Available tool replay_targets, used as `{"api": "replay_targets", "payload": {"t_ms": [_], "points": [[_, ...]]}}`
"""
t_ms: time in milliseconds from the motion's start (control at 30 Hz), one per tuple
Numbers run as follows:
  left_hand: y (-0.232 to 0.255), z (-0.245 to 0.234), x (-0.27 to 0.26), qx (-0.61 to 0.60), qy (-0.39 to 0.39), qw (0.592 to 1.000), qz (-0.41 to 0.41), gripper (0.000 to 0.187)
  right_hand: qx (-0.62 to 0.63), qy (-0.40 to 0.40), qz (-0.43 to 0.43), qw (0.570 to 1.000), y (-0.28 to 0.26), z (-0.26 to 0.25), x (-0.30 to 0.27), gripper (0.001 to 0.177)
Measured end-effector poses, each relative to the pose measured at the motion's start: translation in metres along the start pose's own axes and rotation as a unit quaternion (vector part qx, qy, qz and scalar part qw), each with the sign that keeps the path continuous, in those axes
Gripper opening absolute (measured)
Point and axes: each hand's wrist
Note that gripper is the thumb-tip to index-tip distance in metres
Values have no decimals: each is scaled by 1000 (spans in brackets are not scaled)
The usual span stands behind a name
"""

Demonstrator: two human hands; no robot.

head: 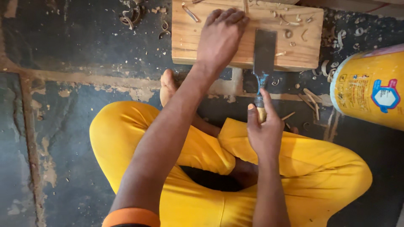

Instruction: The person is sitting cross-legged on the floor, using a chisel to carve a rectangular wooden block. They repeatedly scrape the surface of the wood, removing thin shavings and creating a smooth finish. The person occasionally pauses to clear away wood shavings from the block's surface.

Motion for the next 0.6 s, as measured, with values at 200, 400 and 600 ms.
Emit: {"api": "replay_targets", "payload": {"t_ms": [200, 400, 600], "points": [[1, -1, 1, 8, 20, 1000, -9, 31, -19, 8, -43, 999, -4, 4, -3, 47], [-4, -11, 2, 37, -1, 999, -29, 28, -18, -18, -90, 996, -9, 4, -1, 52], [-5, -23, 4, 43, -46, 996, -68, 41, -38, -6, -24, 999, -11, 5, -2, 48]]}}
Point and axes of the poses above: each hand's wrist, its own x-axis towards the middle knuckle, its own z-axis out of the palm, y = z × x, and after that the axes turned 13 degrees about x, right-handed
